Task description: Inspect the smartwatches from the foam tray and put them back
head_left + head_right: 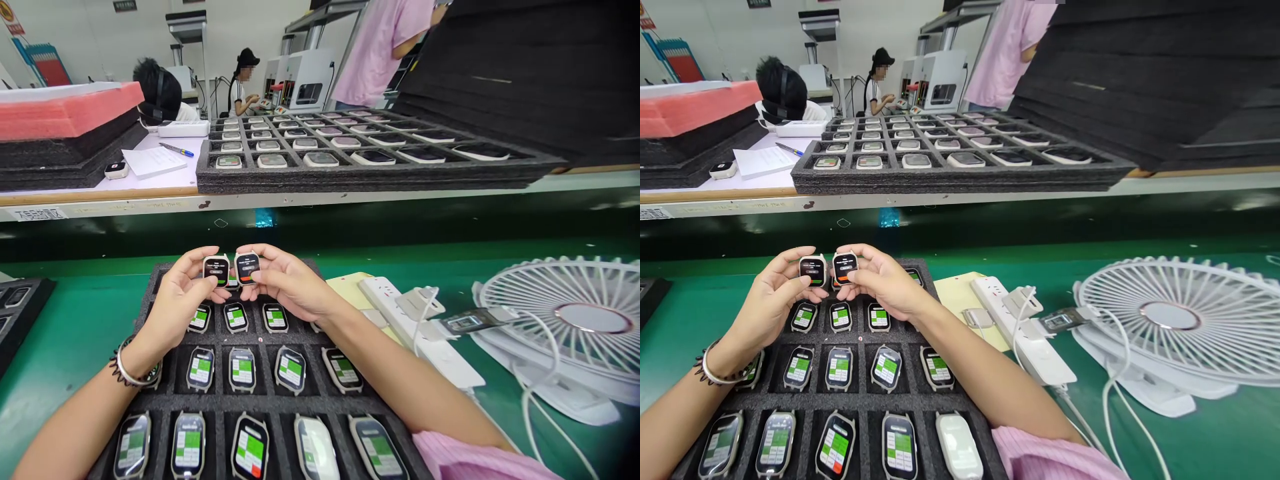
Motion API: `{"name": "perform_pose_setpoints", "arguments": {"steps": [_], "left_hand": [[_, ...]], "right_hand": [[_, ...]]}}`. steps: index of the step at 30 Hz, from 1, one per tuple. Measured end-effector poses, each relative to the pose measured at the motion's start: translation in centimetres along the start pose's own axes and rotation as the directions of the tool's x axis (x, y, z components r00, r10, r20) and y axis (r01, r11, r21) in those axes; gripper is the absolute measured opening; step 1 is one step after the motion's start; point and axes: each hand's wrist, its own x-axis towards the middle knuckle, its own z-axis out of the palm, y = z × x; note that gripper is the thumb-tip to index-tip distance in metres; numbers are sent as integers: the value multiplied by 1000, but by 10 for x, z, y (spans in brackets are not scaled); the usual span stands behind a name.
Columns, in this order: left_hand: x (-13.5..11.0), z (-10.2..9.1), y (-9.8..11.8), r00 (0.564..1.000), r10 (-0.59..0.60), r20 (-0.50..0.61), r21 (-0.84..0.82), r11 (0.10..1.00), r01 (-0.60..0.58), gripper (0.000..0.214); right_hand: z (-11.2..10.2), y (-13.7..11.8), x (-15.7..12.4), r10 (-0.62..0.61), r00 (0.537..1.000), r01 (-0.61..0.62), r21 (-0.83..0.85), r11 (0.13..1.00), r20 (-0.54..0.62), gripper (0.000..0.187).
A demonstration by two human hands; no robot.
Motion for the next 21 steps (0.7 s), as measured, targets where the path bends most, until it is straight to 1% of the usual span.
{"name": "perform_pose_setpoints", "arguments": {"steps": [4,8,11,14,21], "left_hand": [[1,0,-2,994,-111,-6,-103,989,110,51],[0,-1,-3,985,-169,25,-167,971,171,45],[-2,-3,-3,983,-176,51,-176,967,183,38],[-1,-4,-3,985,-166,51,-172,970,173,34],[-2,-2,1,984,-174,38,-143,974,178,32]], "right_hand": [[-3,0,-1,86,996,-84,63,994,-35,44],[-2,-2,-4,75,996,-73,47,996,-37,41],[2,-4,-7,38,998,-37,9,999,-42,38],[4,-5,-9,8,999,-9,-22,1000,-41,35],[4,-6,-9,-23,998,20,-53,998,-63,32]]}}
